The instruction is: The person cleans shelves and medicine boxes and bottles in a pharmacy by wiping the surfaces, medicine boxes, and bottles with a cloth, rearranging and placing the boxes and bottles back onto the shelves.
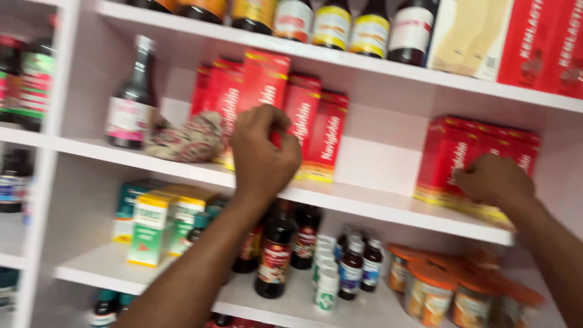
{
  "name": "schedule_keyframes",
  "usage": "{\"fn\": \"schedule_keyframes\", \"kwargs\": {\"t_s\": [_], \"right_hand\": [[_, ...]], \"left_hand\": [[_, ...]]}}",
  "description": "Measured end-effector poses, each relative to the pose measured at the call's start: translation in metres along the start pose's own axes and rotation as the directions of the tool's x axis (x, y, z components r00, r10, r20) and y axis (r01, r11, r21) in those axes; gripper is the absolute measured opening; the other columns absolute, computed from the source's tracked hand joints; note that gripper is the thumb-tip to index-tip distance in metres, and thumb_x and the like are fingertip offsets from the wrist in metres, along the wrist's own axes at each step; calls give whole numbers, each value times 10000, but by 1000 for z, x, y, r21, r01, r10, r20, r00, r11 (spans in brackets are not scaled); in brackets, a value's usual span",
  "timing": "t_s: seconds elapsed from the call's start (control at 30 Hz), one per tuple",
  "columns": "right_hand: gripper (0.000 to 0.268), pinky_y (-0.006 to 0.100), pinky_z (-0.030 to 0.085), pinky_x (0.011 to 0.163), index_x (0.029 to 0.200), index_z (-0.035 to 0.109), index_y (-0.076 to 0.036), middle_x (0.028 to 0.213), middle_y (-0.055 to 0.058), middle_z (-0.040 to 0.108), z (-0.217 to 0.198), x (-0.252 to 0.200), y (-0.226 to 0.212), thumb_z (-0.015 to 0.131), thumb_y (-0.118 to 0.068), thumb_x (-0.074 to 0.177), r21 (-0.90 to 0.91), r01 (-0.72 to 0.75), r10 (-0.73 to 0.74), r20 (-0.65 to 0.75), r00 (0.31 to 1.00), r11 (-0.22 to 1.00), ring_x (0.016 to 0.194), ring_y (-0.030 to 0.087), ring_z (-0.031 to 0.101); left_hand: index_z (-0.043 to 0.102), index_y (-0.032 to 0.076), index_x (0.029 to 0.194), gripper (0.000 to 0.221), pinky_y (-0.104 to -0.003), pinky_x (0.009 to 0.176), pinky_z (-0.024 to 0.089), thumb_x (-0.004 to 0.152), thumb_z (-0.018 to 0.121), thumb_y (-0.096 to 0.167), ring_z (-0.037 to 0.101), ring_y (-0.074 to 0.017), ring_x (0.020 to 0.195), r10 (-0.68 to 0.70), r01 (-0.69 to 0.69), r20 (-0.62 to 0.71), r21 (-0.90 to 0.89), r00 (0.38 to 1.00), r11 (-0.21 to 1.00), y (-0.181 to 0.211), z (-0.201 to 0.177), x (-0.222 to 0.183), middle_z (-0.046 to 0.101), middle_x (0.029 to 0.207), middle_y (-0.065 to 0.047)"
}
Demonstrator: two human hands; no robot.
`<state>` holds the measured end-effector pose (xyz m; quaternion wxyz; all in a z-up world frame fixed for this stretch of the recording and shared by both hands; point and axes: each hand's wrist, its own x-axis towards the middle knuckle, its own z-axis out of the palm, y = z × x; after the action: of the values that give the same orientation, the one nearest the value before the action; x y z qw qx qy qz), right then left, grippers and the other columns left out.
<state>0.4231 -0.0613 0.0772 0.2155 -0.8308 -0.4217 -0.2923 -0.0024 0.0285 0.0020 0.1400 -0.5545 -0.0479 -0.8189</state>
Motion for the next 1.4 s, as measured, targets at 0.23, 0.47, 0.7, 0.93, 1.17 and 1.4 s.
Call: {"fn": "schedule_keyframes", "kwargs": {"t_s": [0.23,0.47,0.7,0.93,1.17,1.4], "right_hand": [[593,382,634,670,1292,619,-44,1053,163,748,-29,-102,-220,759,-380,824,814,187,-453,102,886,550,865,252,762],[703,375,605,582,1287,527,31,1010,187,719,-49,-115,-280,863,-324,782,681,199,-323,59,945,705,715,247,734],[535,374,583,726,1262,554,-39,1078,128,698,-17,-92,-273,800,-210,819,718,421,-320,-283,904,554,870,210,697],[448,396,566,808,1385,532,-55,1273,167,621,-31,-110,-213,560,-286,1002,978,180,-335,-204,920,-100,969,254,684],[970,418,595,809,1541,206,-145,1343,154,548,-49,-140,-173,805,-234,783,911,276,-317,-176,932,307,1014,258,683],[924,411,643,847,1504,296,-103,1307,167,594,-38,-86,-128,802,-54,732,898,177,-230,-88,969,403,1070,265,705]], "left_hand": [[596,21,917,172,-460,867,452,747,615,40,572,-339,942,-192,203,-135,76,972,976,0,1,3,622,928,-141],[556,68,1160,576,-618,897,386,626,765,132,485,-399,1176,-288,339,-183,402,940,851,13,4,9,490,1235,-168],[539,103,1144,604,-588,841,455,621,831,173,562,-385,1098,-405,377,-43,466,913,801,19,1,16,564,1150,-117],[631,80,1134,596,-411,840,574,660,927,288,665,-267,1012,-120,163,433,-63,893,985,15,-8,20,645,1083,-103],[657,133,1362,515,-333,1029,566,852,712,82,729,-205,1163,-23,417,866,-216,499,883,7,-2,21,764,1200,-128],[541,214,1490,716,-376,1040,514,805,744,177,629,-227,1294,-42,341,975,-35,217,939,27,1,25,660,1370,-107]]}}
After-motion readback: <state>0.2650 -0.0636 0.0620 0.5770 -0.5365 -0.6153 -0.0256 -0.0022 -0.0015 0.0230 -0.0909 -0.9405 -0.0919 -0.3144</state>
